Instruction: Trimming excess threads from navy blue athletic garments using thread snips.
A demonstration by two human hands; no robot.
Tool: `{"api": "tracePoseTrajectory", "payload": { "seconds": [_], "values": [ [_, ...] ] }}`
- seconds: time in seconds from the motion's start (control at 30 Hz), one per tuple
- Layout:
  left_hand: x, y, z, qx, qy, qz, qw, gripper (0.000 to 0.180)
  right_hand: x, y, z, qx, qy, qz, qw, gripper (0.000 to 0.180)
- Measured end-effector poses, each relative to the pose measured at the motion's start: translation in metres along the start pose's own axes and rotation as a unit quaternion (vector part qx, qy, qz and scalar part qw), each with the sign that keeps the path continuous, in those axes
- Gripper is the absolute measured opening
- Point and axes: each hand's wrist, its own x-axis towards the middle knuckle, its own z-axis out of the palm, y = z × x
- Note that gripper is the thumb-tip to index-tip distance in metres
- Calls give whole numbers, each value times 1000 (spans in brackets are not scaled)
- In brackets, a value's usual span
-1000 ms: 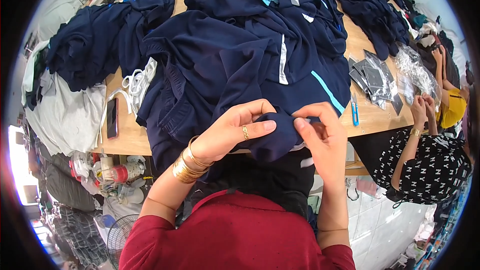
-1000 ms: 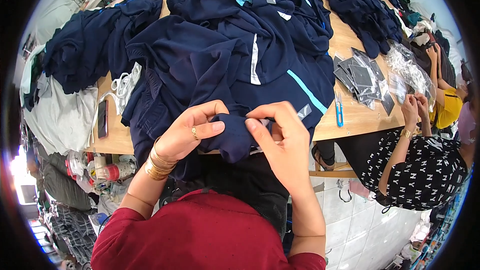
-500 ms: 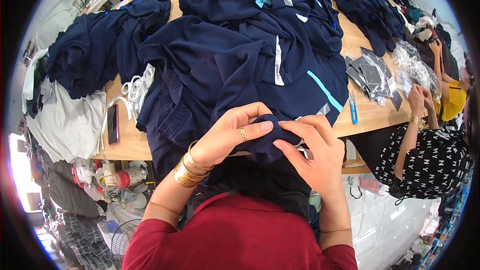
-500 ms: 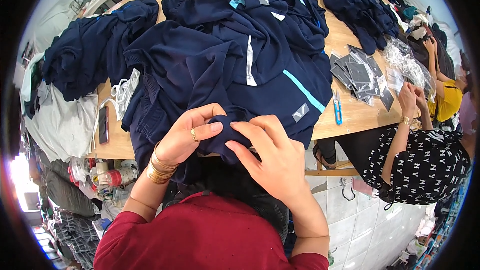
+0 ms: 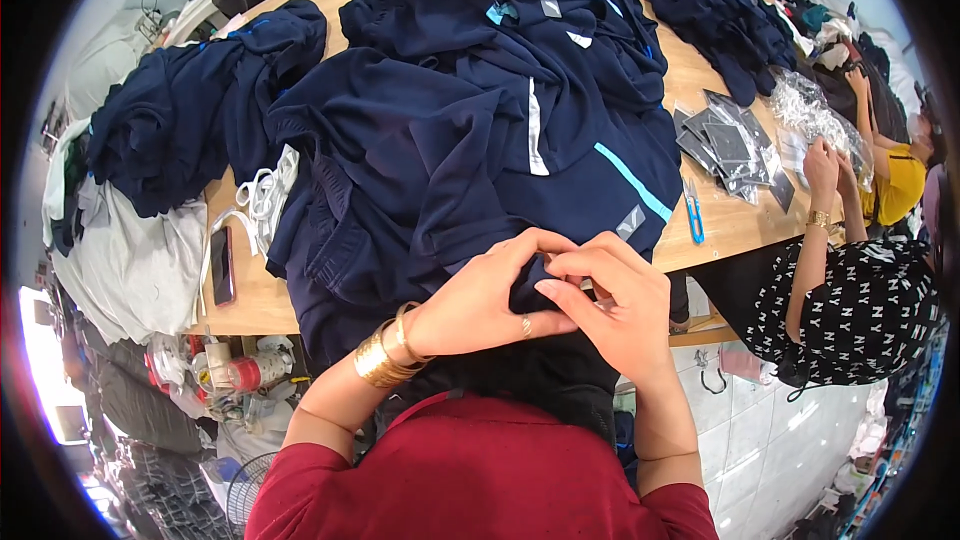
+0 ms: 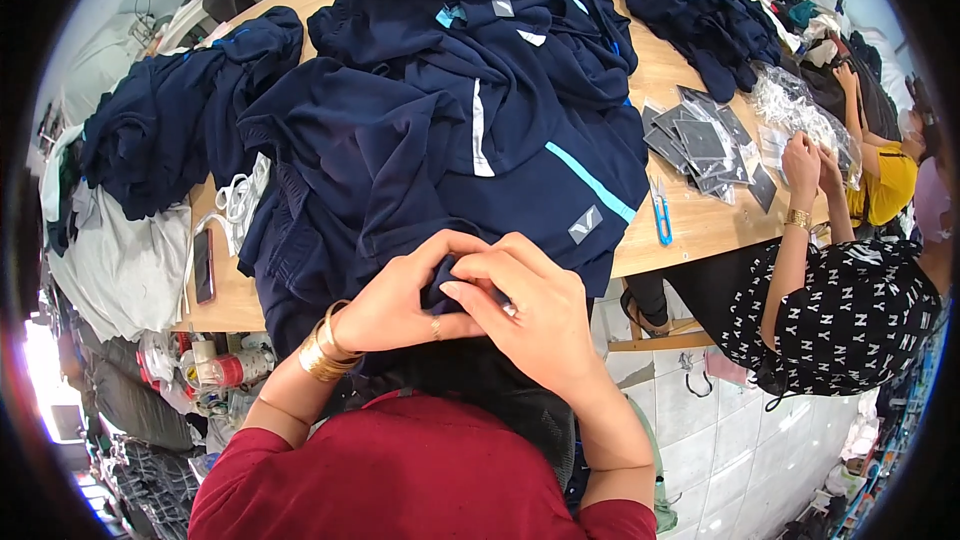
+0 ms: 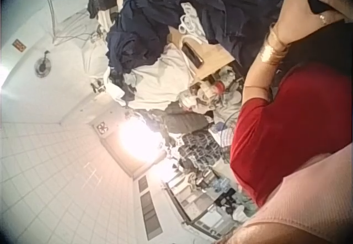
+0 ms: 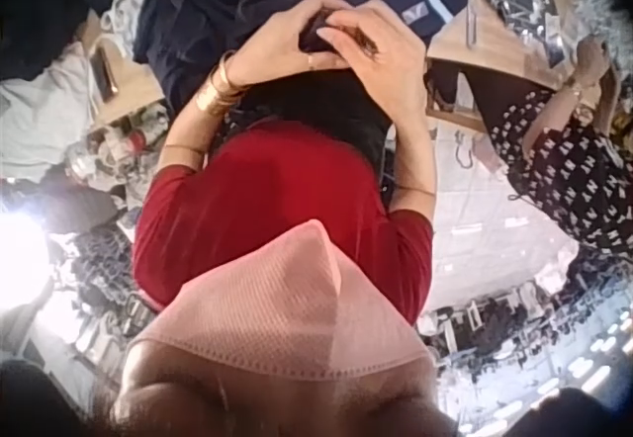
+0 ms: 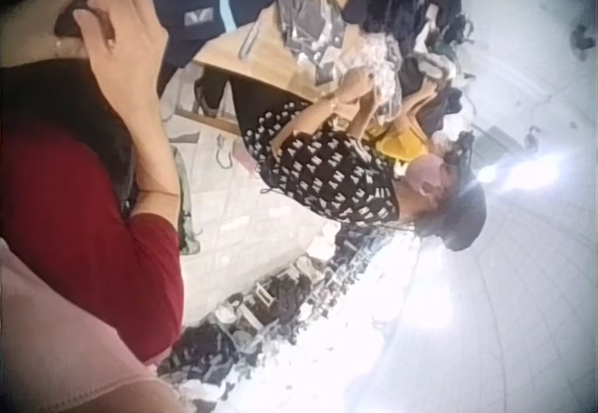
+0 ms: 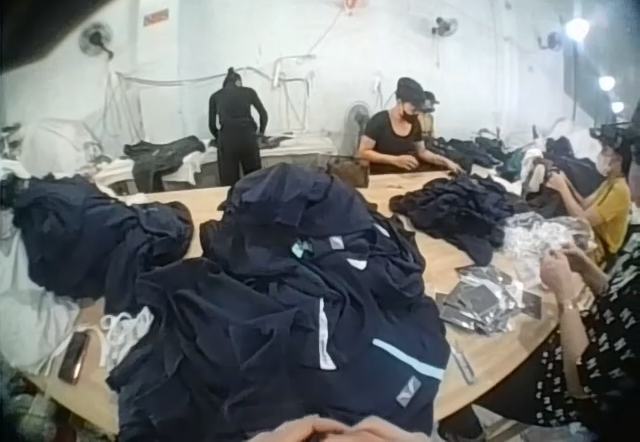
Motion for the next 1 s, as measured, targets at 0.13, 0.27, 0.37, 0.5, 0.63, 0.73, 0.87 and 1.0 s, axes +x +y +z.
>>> {"api": "tracePoseTrajectory", "payload": {
  "seconds": [0.13,0.27,0.37,0.5,0.63,0.73,0.87,1.0],
  "values": [
    [6,-5,-1,-42,-79,-106,990,22,-2,4,-5,103,33,80,991,8],
    [6,-20,-5,-29,-73,0,997,18,-5,9,1,262,85,162,948,8],
    [5,-19,-7,-78,-67,-61,993,16,-6,17,3,300,112,170,932,9],
    [7,-15,-13,52,13,22,998,21,-6,20,-1,110,114,56,986,10],
    [8,-23,-7,-39,137,29,989,22,-10,22,2,90,130,29,987,14],
    [9,-24,-6,43,198,90,975,26,-11,21,1,140,114,51,982,20],
    [3,-21,-14,73,101,58,990,27,1,20,-11,169,4,93,981,28],
    [2,-17,-21,230,115,126,958,30,9,27,-12,141,-83,112,980,23]
  ]
}}
